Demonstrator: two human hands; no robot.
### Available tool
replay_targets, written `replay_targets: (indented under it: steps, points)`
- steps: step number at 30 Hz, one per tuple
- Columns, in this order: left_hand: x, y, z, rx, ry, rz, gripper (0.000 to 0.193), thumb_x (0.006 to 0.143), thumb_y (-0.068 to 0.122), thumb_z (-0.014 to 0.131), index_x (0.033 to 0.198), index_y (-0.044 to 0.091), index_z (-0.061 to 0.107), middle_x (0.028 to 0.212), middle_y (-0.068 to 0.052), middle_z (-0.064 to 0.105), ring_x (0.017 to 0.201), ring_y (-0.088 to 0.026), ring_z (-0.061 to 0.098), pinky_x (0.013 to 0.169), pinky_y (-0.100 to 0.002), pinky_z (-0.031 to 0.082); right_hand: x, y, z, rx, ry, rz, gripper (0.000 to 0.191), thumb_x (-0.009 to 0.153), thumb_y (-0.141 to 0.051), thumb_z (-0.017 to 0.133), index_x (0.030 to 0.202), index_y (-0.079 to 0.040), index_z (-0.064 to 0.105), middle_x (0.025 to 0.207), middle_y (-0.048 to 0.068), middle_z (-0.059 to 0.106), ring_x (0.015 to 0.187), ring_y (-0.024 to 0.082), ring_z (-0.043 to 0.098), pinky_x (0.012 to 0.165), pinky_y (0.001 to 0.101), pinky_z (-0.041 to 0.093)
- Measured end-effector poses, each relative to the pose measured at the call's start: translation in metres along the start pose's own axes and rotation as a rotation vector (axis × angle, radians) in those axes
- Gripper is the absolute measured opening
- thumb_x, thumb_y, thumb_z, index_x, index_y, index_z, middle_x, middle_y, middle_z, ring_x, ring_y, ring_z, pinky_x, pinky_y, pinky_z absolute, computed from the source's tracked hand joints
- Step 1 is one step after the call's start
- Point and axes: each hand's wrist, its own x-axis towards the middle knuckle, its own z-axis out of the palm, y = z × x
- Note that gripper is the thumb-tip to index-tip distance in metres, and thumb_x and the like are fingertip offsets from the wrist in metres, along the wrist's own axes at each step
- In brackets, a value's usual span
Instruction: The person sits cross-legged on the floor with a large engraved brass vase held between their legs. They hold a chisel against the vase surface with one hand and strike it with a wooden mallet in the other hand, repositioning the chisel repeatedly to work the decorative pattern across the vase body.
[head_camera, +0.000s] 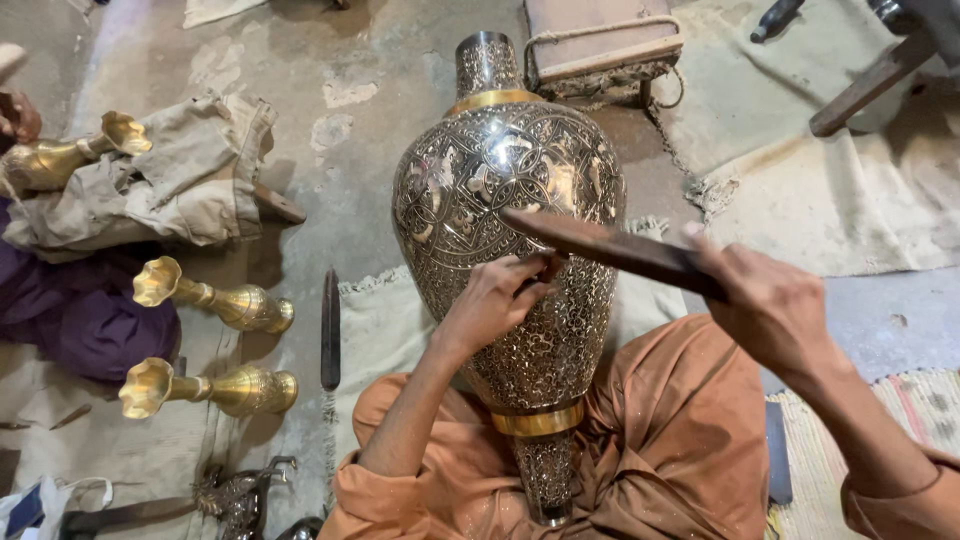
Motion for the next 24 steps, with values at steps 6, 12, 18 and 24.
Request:
replay_targets:
  steps: [6,12,18,24]
  points:
    - [-0.001,-0.001,-0.003,0.062,0.07,0.11,0.044,0.094,0.017,0.072,0.137,0.015,0.064,0.102,-0.013,0.076,0.082,-0.026,0.073,0.075,-0.041,0.061,-0.004,0.002,-0.001,0.513,0.264,0.139,0.057,0.099,-0.023,0.079,0.147,-0.013,0.051,0.092,0.011,0.068,0.074,0.022,0.067,0.067,0.0354,0.054]
    - [-0.002,0.008,-0.008,0.024,0.061,0.11,0.039,0.092,0.014,0.072,0.131,0.015,0.067,0.103,-0.013,0.076,0.086,-0.029,0.074,0.078,-0.042,0.06,-0.001,-0.009,-0.017,0.368,0.27,0.039,0.057,0.091,-0.017,0.075,0.145,-0.012,0.056,0.096,0.013,0.069,0.078,0.03,0.069,0.066,0.042,0.053]
    - [-0.001,0.012,-0.01,0.069,0.084,0.18,0.034,0.093,0.014,0.072,0.127,0.014,0.066,0.102,-0.012,0.076,0.087,-0.028,0.074,0.079,-0.041,0.061,-0.015,-0.013,-0.019,-0.041,0.012,0.031,0.059,0.091,-0.013,0.078,0.148,-0.025,0.063,0.08,0.005,0.062,0.069,0.022,0.065,0.059,0.0388,0.05]
    - [-0.023,0.018,-0.003,-0.063,0.18,0.137,0.032,0.097,0.012,0.071,0.127,0.008,0.063,0.101,-0.011,0.075,0.088,-0.024,0.077,0.076,-0.036,0.063,-0.035,0.003,-0.015,0.14,0.078,0.133,0.068,0.089,-0.026,0.08,0.153,-0.02,0.06,0.091,0.007,0.065,0.074,0.023,0.066,0.062,0.0356,0.05]
